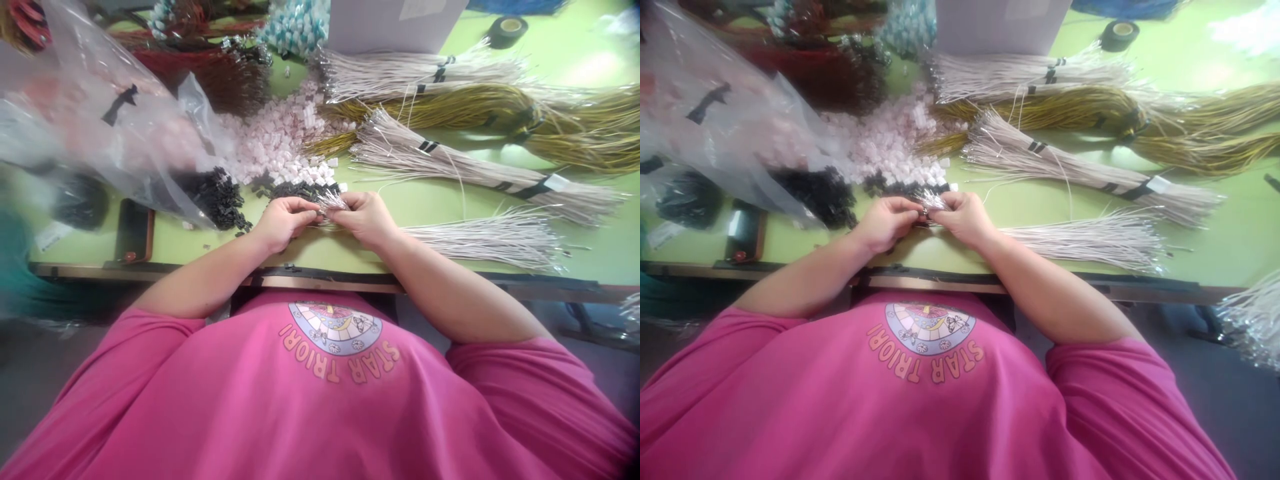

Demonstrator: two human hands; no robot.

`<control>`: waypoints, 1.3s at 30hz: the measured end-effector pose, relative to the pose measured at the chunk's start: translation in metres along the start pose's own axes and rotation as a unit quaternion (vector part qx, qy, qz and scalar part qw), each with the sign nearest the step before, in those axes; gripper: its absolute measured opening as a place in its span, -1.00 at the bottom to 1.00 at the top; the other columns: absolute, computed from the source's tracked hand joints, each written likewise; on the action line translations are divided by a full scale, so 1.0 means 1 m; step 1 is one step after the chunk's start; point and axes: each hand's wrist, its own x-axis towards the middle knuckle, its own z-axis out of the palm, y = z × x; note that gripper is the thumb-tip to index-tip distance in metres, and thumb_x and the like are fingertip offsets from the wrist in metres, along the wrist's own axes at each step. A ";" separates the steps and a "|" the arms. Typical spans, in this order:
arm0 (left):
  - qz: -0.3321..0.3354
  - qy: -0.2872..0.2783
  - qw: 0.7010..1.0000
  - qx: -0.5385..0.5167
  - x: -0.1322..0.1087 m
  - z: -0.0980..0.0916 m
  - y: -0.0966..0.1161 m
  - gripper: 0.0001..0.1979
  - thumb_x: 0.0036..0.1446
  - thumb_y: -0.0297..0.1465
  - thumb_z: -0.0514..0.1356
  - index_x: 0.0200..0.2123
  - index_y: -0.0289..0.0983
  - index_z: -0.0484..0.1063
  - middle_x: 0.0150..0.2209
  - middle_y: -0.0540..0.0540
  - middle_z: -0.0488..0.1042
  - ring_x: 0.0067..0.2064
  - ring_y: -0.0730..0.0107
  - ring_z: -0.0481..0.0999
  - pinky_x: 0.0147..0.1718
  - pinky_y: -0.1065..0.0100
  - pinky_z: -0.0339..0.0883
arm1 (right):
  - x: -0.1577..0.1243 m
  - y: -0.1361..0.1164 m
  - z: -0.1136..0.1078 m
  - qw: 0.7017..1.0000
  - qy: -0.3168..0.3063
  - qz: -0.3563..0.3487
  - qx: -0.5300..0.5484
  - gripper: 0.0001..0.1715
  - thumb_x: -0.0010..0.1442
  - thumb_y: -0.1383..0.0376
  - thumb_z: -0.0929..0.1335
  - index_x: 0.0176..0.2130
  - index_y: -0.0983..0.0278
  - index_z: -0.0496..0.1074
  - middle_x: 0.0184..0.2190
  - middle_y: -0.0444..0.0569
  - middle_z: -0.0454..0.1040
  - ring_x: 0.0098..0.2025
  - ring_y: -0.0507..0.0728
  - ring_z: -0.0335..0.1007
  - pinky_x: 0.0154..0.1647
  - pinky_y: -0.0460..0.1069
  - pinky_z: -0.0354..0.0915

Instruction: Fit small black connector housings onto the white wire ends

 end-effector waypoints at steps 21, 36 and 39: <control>0.069 0.030 0.961 0.268 -0.007 -0.011 0.015 -0.79 -0.10 -0.39 0.26 -0.33 -0.34 0.52 -0.48 -0.09 0.50 -0.55 0.55 0.35 -0.59 0.52 0.19 | 0.001 0.002 0.000 0.999 -0.009 -0.012 -0.042 -0.70 -0.11 0.15 0.37 -0.53 0.37 0.42 -0.60 -0.15 0.26 -0.50 -0.03 0.11 -0.48 -0.09 0.02; -0.059 -0.065 0.993 0.075 -0.006 -0.023 0.026 -0.77 0.07 -0.46 0.09 -0.20 -0.36 0.45 -0.59 0.05 0.21 -0.68 0.71 0.04 -0.71 0.53 -0.21 | -0.001 -0.004 -0.005 0.997 -0.041 0.036 -0.049 -0.71 -0.07 0.15 0.34 -0.52 0.36 0.40 -0.64 -0.16 0.23 -0.57 -0.06 0.05 -0.56 -0.10 -0.03; -0.066 -0.078 0.992 0.067 -0.004 -0.021 0.021 -0.81 0.02 -0.54 0.07 -0.31 -0.39 0.45 -0.56 0.01 0.27 -0.68 0.71 0.08 -0.70 0.53 -0.21 | -0.001 -0.004 -0.005 0.995 -0.030 0.046 -0.086 -0.70 -0.07 0.13 0.34 -0.51 0.35 0.36 -0.66 -0.19 0.19 -0.60 -0.08 0.00 -0.61 -0.11 -0.09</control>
